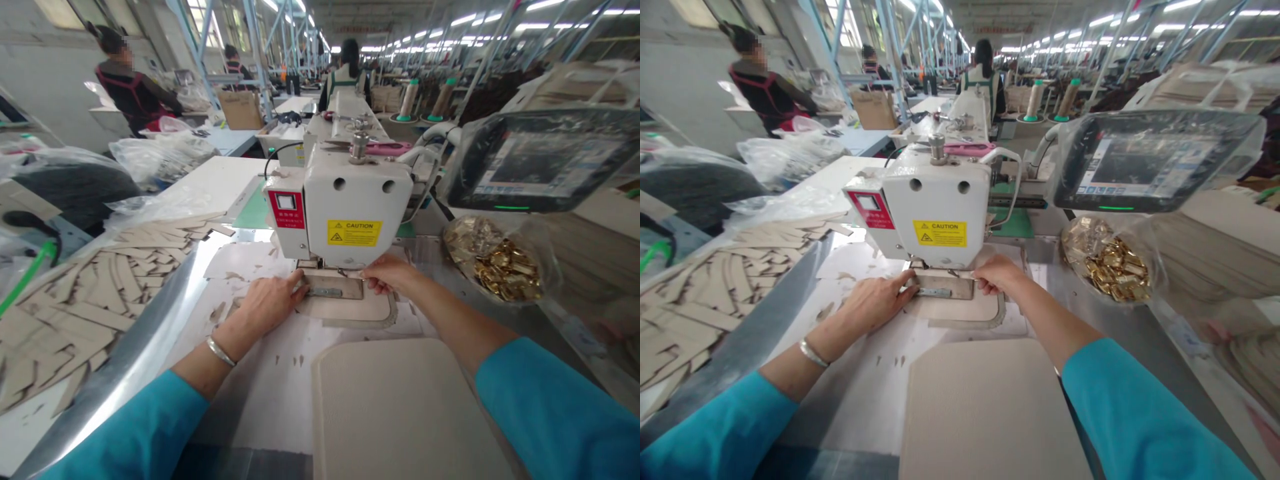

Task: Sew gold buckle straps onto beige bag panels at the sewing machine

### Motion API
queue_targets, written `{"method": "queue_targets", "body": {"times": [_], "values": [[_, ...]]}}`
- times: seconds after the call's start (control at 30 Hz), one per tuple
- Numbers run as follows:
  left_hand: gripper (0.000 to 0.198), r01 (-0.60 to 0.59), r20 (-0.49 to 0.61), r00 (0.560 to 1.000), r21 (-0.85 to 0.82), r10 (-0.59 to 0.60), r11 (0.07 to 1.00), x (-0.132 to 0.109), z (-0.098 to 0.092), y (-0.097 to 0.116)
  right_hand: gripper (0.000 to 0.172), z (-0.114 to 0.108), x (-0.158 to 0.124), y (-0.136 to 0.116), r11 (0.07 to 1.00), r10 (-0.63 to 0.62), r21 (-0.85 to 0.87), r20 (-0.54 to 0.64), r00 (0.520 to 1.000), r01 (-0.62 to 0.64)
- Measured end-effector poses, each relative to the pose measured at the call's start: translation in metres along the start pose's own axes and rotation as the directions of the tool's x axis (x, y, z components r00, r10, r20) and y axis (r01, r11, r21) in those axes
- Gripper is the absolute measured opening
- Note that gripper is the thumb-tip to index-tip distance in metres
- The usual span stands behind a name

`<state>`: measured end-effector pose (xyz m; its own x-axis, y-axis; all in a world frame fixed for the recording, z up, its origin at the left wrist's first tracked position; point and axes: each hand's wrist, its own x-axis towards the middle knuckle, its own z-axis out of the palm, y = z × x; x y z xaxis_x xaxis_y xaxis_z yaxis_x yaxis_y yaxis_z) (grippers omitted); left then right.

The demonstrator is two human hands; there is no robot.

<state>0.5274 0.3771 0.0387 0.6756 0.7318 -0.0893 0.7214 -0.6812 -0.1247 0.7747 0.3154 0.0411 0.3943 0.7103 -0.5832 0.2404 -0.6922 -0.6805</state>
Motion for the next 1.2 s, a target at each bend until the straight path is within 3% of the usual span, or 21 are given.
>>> {"method": "queue_targets", "body": {"times": [0.43,0.7,0.87,1.0,1.07,1.2], "values": [[0.04,-0.126,-0.032,0.992,-0.076,0.124,0.989,0.007,0.001,0.04,0.018,-0.048,-0.003,0.038,0.998,0.049,0.05,-0.046,0.998,-0.047],[0.036,-0.267,-0.066,0.963,-0.094,0.261,0.959,0.012,0.001,0.068,0.016,-0.078,-0.004,0.059,0.994,0.08,0.085,-0.049,0.996,-0.075],[0.032,-0.287,-0.068,0.957,-0.079,0.282,0.955,0.014,0.0,0.075,0.014,-0.083,-0.003,0.066,0.993,0.053,0.109,-0.063,0.997,-0.046],[0.031,-0.247,-0.062,0.969,-0.142,0.24,0.959,0.002,-0.014,0.083,0.014,-0.082,0.0,0.068,0.992,0.024,0.122,-0.055,0.998,-0.018],[0.027,-0.311,-0.082,0.95,-0.245,0.3,0.918,-0.011,-0.026,0.096,0.014,-0.082,0.0,0.068,0.992,0.021,0.124,-0.053,0.998,-0.014],[0.037,-0.519,-0.132,0.846,-0.423,0.516,0.743,-0.034,-0.047,0.139,0.015,-0.083,-0.004,0.068,0.991,0.039,0.127,-0.037,0.999,-0.034]]}}
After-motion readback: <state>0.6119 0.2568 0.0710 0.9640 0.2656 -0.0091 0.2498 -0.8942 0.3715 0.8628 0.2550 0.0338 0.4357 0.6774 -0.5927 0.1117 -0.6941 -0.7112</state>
